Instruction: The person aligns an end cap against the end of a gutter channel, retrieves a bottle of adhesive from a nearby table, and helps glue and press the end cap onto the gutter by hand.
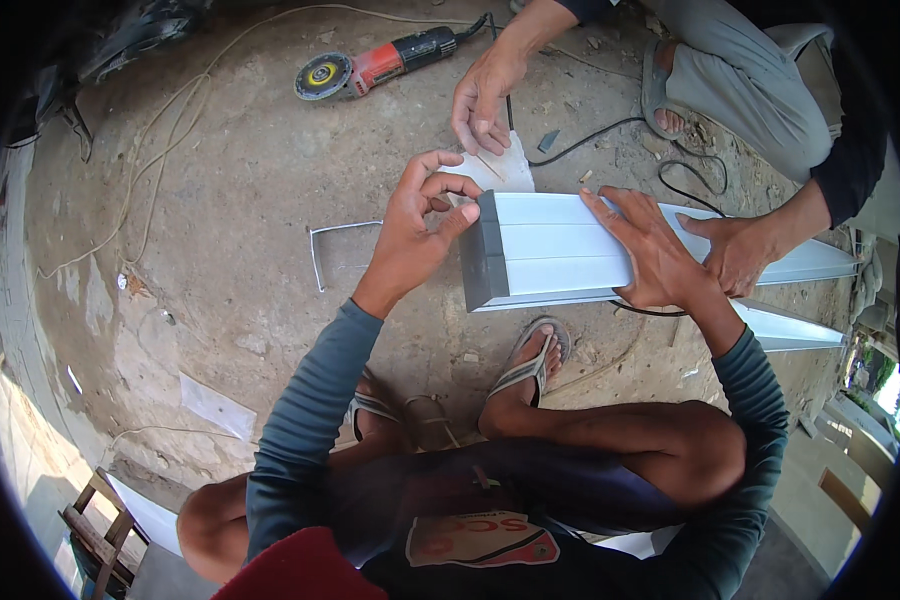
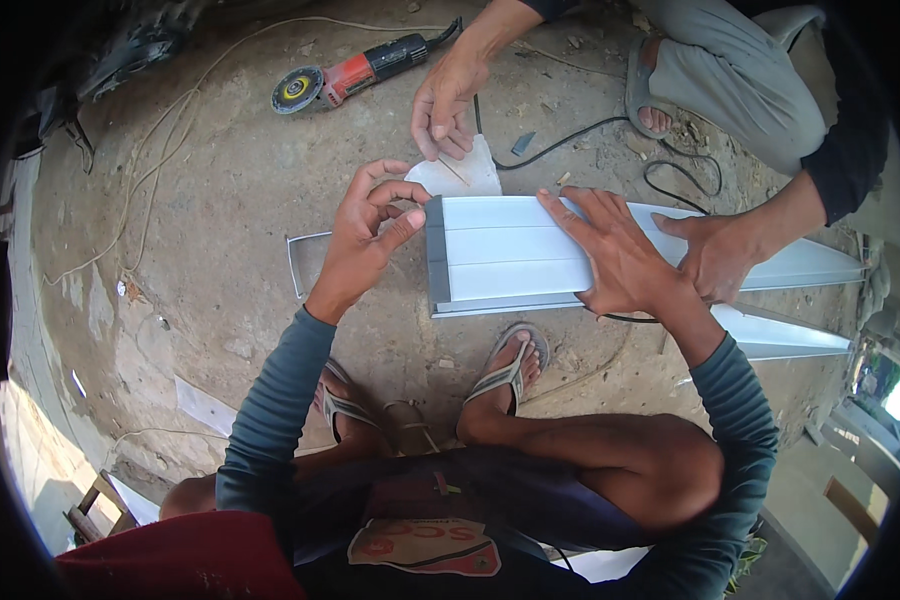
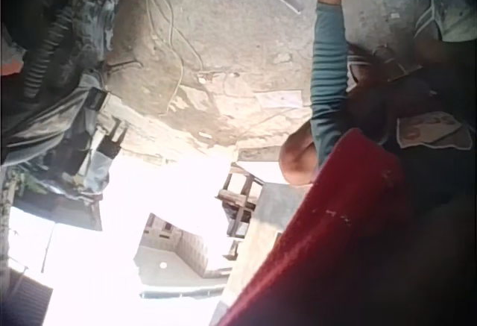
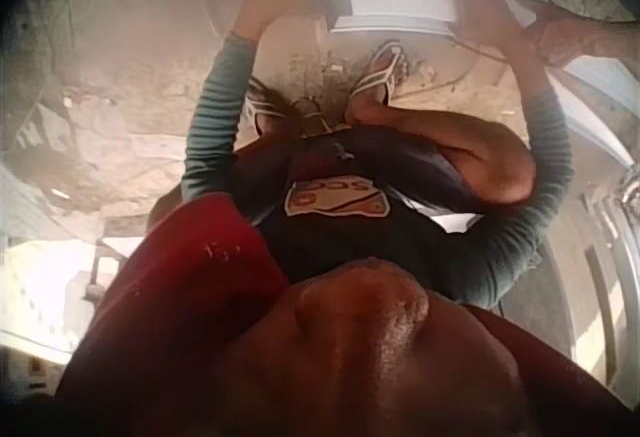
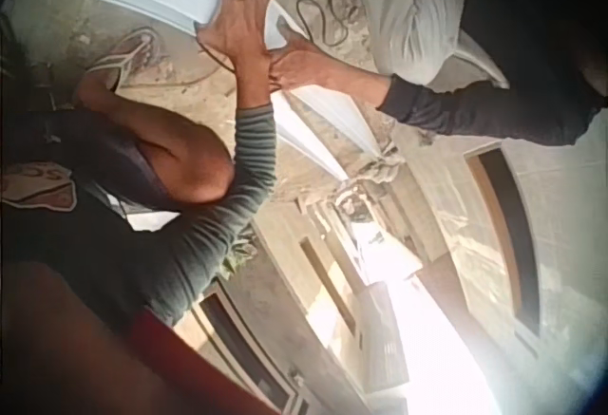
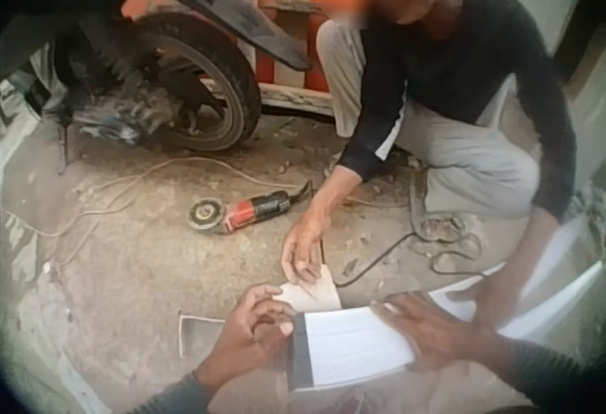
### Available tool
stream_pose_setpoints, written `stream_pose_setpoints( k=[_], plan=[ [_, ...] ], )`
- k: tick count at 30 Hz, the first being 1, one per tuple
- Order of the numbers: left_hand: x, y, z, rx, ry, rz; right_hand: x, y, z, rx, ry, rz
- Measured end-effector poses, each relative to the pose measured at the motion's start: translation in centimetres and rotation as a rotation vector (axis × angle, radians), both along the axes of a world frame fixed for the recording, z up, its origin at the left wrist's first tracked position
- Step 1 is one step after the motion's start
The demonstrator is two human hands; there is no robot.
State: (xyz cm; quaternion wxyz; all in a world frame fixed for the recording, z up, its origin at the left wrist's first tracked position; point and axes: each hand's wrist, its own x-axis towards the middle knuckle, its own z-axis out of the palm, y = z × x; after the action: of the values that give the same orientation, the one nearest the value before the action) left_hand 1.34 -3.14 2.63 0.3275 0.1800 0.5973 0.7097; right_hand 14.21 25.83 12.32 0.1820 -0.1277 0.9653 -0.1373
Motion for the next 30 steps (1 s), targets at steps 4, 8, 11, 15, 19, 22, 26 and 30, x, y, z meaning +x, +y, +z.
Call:
stream_pose_setpoints(
  k=[4,8,11,15,19,22,26,30],
  plan=[
    [0.2,-1.2,1.8,-0.004,0.085,-0.152,0.0,0.0,0.1,0.026,-0.021,-0.003],
    [-0.1,-0.9,3.1,-0.114,0.277,-0.299,-1.9,1.4,-0.6,-0.071,-0.028,-0.022],
    [-0.6,0.2,2.3,-0.148,0.126,-0.127,-4.7,2.8,-1.9,-0.221,-0.019,-0.015],
    [-2.9,1.2,1.1,-0.133,-0.023,-0.112,-8.0,3.1,-2.5,-0.214,-0.294,-0.152],
    [-3.7,1.8,1.0,-0.128,-0.111,-0.108,-11.7,5.7,-4.8,-0.220,-0.354,0.031],
    [-4.5,2.1,-0.6,-0.105,-0.164,-0.078,-12.4,6.1,-4.8,-0.169,-0.385,-0.040],
    [-4.7,2.6,-1.5,-0.093,-0.231,0.026,-13.1,6.8,-5.7,-0.093,-0.400,-0.129],
    [-5.6,2.5,-2.5,-0.092,-0.270,0.058,-13.9,6.7,-5.9,-0.092,-0.405,-0.128]
  ],
)
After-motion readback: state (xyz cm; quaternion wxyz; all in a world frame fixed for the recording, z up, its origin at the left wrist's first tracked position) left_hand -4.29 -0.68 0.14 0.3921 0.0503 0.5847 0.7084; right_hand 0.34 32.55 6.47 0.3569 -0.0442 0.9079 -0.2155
